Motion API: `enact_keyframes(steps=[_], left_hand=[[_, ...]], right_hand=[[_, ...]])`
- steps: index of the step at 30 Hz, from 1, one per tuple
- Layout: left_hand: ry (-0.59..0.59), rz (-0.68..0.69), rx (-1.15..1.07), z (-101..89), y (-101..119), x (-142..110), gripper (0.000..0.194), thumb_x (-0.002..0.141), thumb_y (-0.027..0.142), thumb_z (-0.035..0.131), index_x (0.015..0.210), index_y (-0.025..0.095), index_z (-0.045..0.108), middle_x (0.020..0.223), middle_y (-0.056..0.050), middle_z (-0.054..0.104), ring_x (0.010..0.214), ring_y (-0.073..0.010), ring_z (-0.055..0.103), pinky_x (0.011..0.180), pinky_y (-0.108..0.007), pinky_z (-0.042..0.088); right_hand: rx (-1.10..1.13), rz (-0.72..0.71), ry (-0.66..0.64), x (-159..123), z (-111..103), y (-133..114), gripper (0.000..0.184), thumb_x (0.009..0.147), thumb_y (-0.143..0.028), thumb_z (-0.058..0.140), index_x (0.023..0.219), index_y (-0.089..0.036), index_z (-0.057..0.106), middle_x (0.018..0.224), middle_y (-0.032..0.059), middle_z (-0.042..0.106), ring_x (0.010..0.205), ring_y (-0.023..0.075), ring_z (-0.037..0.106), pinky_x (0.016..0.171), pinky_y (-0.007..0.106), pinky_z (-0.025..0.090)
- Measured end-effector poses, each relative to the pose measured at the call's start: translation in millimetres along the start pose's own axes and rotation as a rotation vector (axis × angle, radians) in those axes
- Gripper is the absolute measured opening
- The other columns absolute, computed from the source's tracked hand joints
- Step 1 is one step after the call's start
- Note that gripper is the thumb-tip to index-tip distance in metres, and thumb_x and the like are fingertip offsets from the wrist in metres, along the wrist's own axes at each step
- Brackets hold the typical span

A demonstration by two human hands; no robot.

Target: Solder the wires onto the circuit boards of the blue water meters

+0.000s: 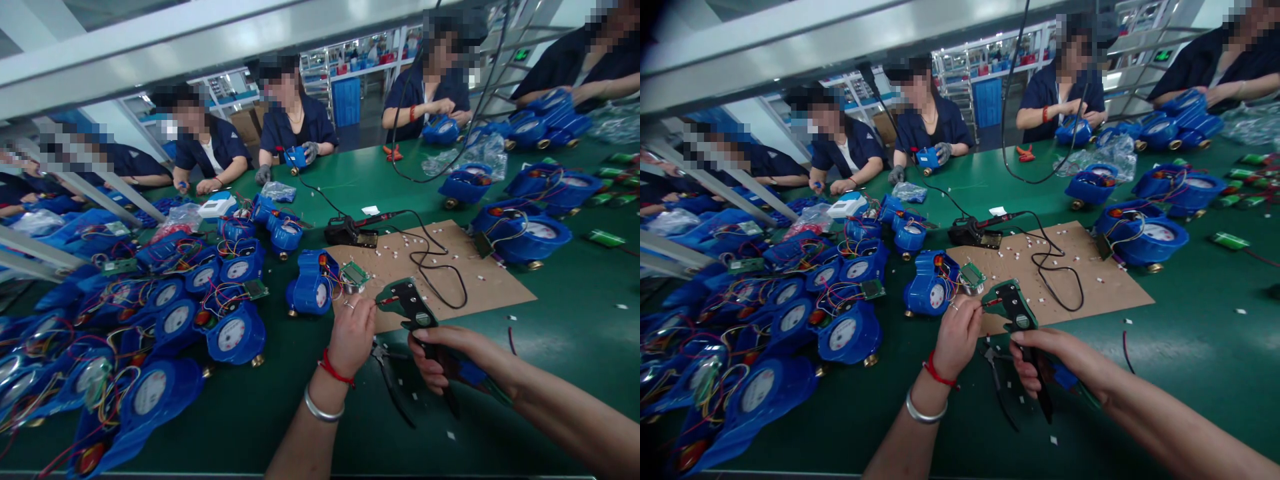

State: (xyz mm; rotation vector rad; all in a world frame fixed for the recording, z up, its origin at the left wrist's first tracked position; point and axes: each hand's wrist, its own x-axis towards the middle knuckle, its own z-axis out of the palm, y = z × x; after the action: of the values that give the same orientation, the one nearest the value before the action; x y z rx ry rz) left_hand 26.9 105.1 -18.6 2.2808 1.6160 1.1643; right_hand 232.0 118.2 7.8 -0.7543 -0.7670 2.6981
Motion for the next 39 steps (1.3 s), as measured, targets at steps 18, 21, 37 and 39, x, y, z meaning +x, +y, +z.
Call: enact_keyframes(steps=[18,21,37,39], left_hand=[[0.035,-0.38,-0.341,13.9,-15,0,0.018,0.092,0.022,0.046,0.096,0.017,0.063,0.094,-0.006,0.068,0.088,-0.018,0.062,0.079,-0.03,0.047],[0.066,-0.429,-0.378,14.6,-16,0,0.019,0.09,0.022,0.048,0.097,0.017,0.064,0.095,-0.007,0.068,0.088,-0.0184,0.062,0.079,-0.03,0.046],[0.12,-0.536,-0.448,29.7,-18,3,0.009,0.084,0.015,0.045,0.093,0.017,0.047,0.062,0.005,0.043,0.055,-0.0088,0.043,0.052,-0.019,0.034],[0.109,-0.518,-0.4,32.7,-18,3,0.009,0.083,0.014,0.045,0.091,0.017,0.048,0.061,0.006,0.042,0.054,-0.0088,0.044,0.052,-0.018,0.034]], right_hand=[[-0.948,-0.155,0.657,-15,-27,-8,0.038,0.084,-0.055,0.05,0.087,-0.019,0.06,0.084,0.008,0.064,0.083,0.0248,0.059,0.08,0.037,0.044],[-1.366,-0.129,0.876,-21,-55,-7,0.04,0.084,-0.051,0.049,0.105,-0.018,0.058,0.098,0.0118,0.065,0.093,0.0306,0.06,0.084,0.042,0.044],[-1.854,-0.255,0.818,-36,-104,17,0.061,0.077,-0.041,0.06,0.132,-0.018,0.048,0.116,0.0161,0.057,0.103,0.0356,0.054,0.09,0.054,0.04],[-1.723,-0.251,0.77,-37,-92,6,0.061,0.074,-0.047,0.065,0.127,-0.02,0.054,0.123,0.0158,0.054,0.11,0.038,0.051,0.095,0.056,0.035]])
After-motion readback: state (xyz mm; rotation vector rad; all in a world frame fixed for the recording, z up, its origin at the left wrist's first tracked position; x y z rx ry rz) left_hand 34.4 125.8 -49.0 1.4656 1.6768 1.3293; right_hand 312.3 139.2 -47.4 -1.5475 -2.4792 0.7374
